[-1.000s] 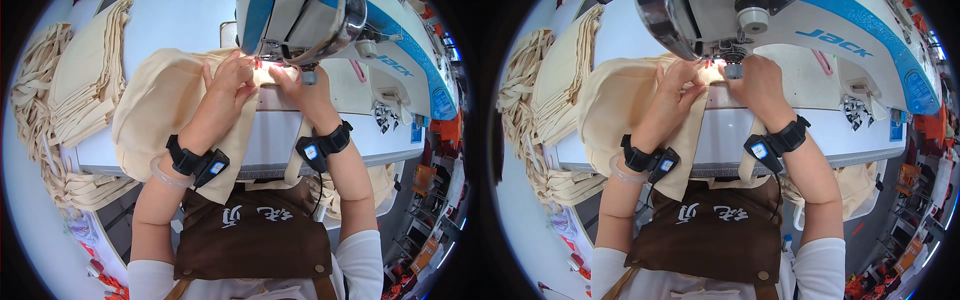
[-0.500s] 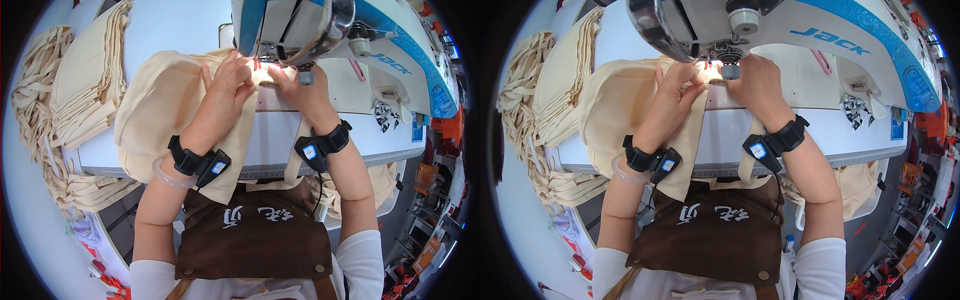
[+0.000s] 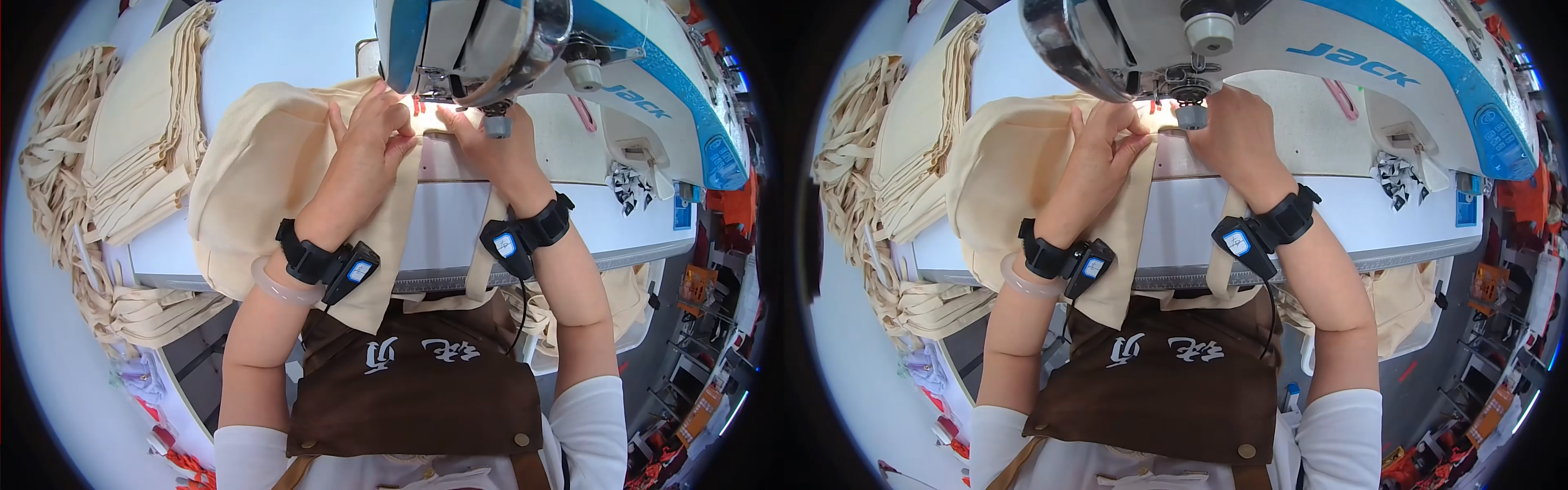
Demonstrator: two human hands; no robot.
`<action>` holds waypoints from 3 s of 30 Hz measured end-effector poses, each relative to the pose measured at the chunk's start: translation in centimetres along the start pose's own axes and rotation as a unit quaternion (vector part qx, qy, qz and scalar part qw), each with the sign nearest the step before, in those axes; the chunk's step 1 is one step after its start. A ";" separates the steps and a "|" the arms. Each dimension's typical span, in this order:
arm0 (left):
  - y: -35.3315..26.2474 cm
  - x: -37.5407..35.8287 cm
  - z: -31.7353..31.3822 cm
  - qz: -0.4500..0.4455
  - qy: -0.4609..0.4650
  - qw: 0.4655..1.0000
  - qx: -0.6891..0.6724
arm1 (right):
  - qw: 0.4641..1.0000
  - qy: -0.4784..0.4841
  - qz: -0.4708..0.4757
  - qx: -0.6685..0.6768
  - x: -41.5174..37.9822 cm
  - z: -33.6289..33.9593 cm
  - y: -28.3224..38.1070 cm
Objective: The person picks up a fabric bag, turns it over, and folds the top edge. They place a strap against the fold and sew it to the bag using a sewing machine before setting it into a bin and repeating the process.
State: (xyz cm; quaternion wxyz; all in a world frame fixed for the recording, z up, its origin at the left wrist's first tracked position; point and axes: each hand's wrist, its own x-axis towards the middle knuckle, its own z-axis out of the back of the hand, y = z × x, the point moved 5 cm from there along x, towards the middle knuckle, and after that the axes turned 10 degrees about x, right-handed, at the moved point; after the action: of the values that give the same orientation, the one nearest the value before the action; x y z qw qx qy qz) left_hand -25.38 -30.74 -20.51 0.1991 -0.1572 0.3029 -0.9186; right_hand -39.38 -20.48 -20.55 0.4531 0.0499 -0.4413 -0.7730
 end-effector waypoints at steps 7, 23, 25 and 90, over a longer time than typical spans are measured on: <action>0.2 0.3 0.1 -0.010 -0.004 1.000 -0.004 | 0.995 0.038 0.017 -0.086 0.2 -0.6 -0.8; 0.4 0.9 -0.4 0.019 -0.008 1.000 -0.003 | 0.994 0.030 0.077 -0.077 0.7 -1.1 -2.3; 0.5 0.9 -0.6 0.019 -0.012 1.000 -0.009 | 0.993 0.020 0.090 -0.068 0.9 -1.0 -2.6; 3.2 3.1 -2.0 0.045 -0.019 0.998 -0.041 | 0.988 0.013 0.140 -0.069 2.4 -1.6 -3.4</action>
State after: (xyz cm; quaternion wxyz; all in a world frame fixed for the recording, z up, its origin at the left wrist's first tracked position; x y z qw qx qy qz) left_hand -28.06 -33.54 -23.51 0.2392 -0.1692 0.3435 -0.8923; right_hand -42.24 -22.56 -23.23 0.5651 -0.0335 -0.3839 -0.7295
